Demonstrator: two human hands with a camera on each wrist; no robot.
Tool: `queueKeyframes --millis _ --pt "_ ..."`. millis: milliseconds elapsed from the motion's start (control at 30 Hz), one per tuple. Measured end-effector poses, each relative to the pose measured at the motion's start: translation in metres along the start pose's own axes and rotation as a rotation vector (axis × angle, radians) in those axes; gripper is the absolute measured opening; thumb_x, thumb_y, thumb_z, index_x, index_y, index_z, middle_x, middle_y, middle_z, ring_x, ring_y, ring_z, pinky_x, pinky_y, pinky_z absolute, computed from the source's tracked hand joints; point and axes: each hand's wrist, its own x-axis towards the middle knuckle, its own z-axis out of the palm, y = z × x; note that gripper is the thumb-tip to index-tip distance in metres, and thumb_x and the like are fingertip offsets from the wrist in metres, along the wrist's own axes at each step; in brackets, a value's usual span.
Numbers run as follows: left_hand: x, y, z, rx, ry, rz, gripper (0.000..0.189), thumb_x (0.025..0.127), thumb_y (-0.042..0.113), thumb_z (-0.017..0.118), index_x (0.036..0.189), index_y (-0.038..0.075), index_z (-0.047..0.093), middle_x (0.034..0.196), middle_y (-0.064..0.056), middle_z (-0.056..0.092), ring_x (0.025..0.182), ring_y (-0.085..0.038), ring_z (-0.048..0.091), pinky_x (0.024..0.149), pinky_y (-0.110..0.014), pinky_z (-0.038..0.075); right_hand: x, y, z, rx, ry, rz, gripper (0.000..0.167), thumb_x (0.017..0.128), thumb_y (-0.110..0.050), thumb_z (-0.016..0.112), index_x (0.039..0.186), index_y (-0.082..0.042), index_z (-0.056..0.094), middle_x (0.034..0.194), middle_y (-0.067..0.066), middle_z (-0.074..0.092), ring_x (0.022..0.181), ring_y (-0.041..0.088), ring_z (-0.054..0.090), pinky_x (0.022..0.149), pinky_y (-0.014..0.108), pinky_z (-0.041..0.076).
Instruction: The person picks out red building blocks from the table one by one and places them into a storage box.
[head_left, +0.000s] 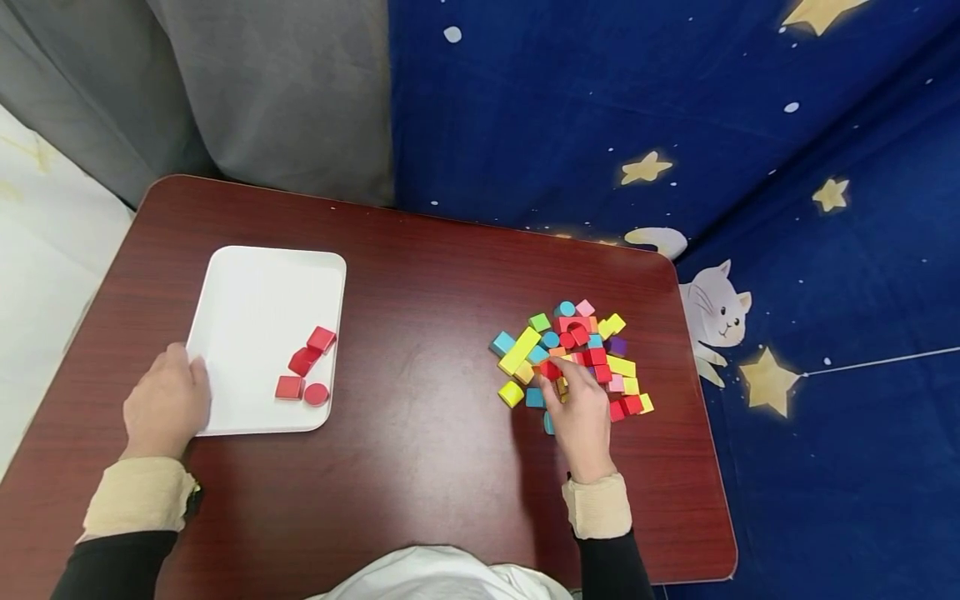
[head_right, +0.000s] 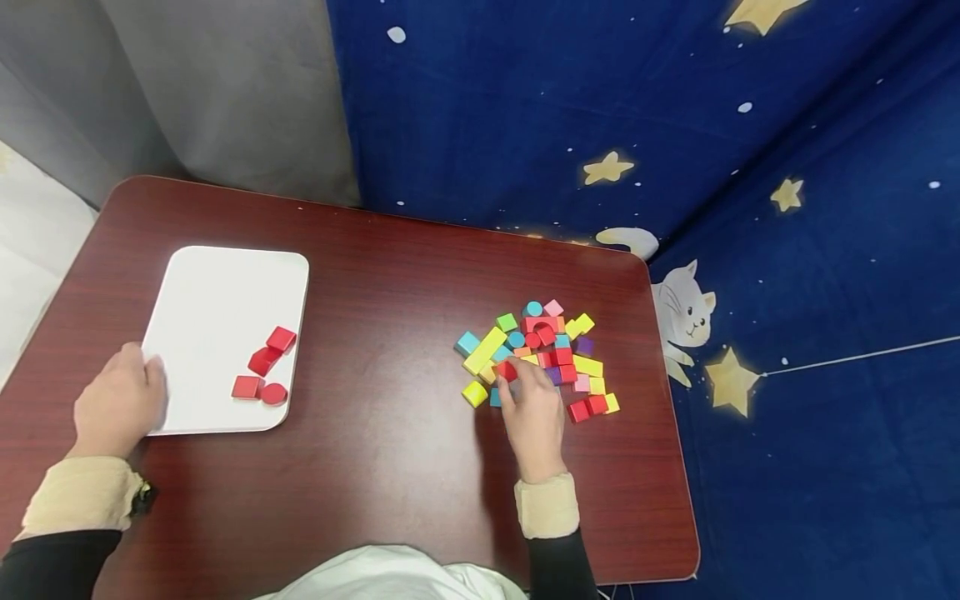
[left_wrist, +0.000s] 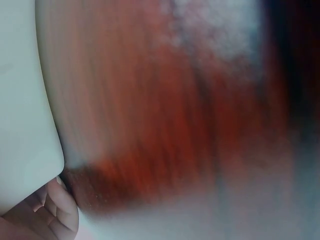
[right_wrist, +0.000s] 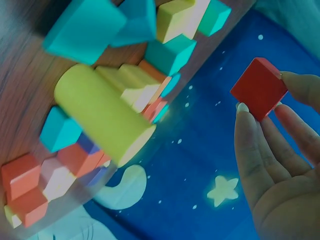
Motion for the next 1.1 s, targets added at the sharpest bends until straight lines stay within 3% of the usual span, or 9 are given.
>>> queueKeyframes --millis 200,500,767,967,1100 --pt "0.000 0.000 0.002 0.006 0.018 0.008 0.038 0.106 0.021 0.034 0.114 -0.015 0.042 0.093 -0.035 0.051 0.076 -0.058 0.057 0.048 -0.053 0.039 0.004 -0.013 0.007 0.019 -0.003 -0.037 0.036 0.083 -0.018 0.084 0.117 -0.010 0.073 0.103 0.011 0.075 0.074 0.024 0.069 0.068 0.037 0.061" --pt "-0.001 0.001 0.002 0.007 0.023 0.008 0.038 0.106 0.019 0.035 0.116 -0.017 0.041 0.093 -0.035 0.052 0.077 -0.058 0.057 0.049 -0.054 0.041 0.007 -0.032 0.017 0.054 -0.040 -0.062 0.037 0.083 -0.020 0.085 0.117 -0.010 0.073 0.105 0.010 0.075 0.071 0.020 0.065 0.064 0.032 0.059" --pt "-0.001 0.003 0.002 0.003 0.033 0.007 0.037 0.106 0.019 0.036 0.117 -0.017 0.042 0.093 -0.035 0.052 0.078 -0.059 0.057 0.049 -0.055 0.040 0.007 -0.044 0.031 0.083 -0.038 -0.134 0.036 0.082 -0.015 0.085 0.115 -0.010 0.074 0.107 0.011 0.076 0.091 0.026 0.075 0.077 0.037 0.062" --pt "-0.002 0.003 0.002 0.009 0.019 -0.002 0.039 0.106 0.019 0.035 0.120 -0.017 0.041 0.096 -0.036 0.052 0.081 -0.060 0.058 0.051 -0.056 0.042 0.006 -0.057 0.040 0.082 -0.040 -0.174 0.035 0.083 -0.018 0.085 0.115 -0.012 0.074 0.105 0.007 0.076 0.083 0.021 0.071 0.070 0.035 0.060" --pt "-0.003 0.004 0.001 0.006 0.021 -0.001 0.039 0.106 0.019 0.036 0.120 -0.017 0.041 0.097 -0.037 0.052 0.082 -0.060 0.057 0.052 -0.057 0.042 0.005 -0.066 0.046 0.109 -0.062 -0.205 0.035 0.082 -0.016 0.085 0.115 -0.010 0.073 0.107 0.007 0.076 0.084 0.020 0.073 0.072 0.034 0.061"
